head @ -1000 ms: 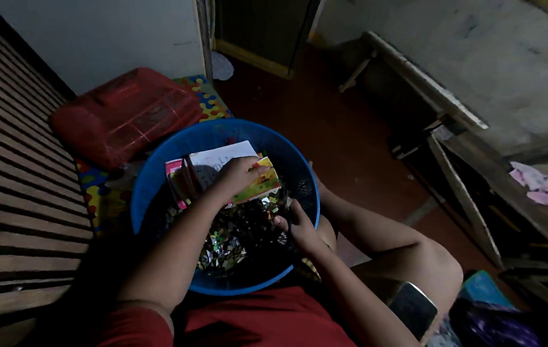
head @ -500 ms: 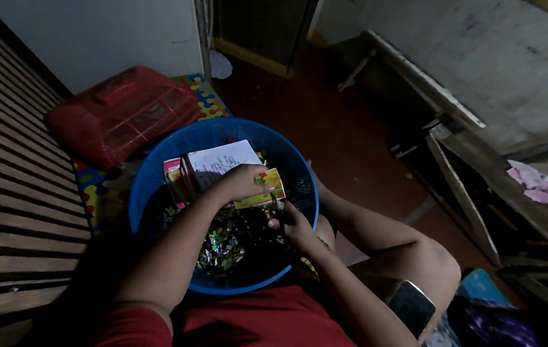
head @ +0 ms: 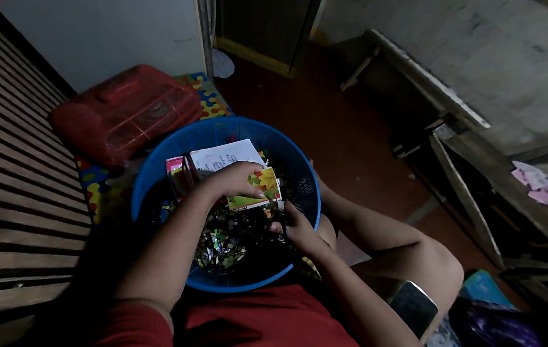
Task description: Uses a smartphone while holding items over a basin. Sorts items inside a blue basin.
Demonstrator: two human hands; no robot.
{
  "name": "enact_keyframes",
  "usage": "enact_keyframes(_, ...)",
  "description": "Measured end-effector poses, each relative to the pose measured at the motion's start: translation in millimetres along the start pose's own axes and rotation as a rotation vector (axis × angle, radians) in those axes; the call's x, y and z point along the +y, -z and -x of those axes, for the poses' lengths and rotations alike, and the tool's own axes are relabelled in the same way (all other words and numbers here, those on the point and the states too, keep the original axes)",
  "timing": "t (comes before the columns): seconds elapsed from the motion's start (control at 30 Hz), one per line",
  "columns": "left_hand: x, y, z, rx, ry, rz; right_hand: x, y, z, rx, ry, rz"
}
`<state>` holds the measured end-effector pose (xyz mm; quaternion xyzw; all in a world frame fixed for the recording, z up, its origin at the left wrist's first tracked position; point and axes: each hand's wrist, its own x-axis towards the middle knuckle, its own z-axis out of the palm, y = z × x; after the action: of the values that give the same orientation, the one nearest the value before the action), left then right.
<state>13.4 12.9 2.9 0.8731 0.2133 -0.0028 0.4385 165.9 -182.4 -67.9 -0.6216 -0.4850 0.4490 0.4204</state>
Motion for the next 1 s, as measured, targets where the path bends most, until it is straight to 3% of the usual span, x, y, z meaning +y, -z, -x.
enact_keyframes(1.0, -3, -15, -2, -0.05, -0.001, 0.053, -4, -1, 5, 0.058, -0.024, 0.004)
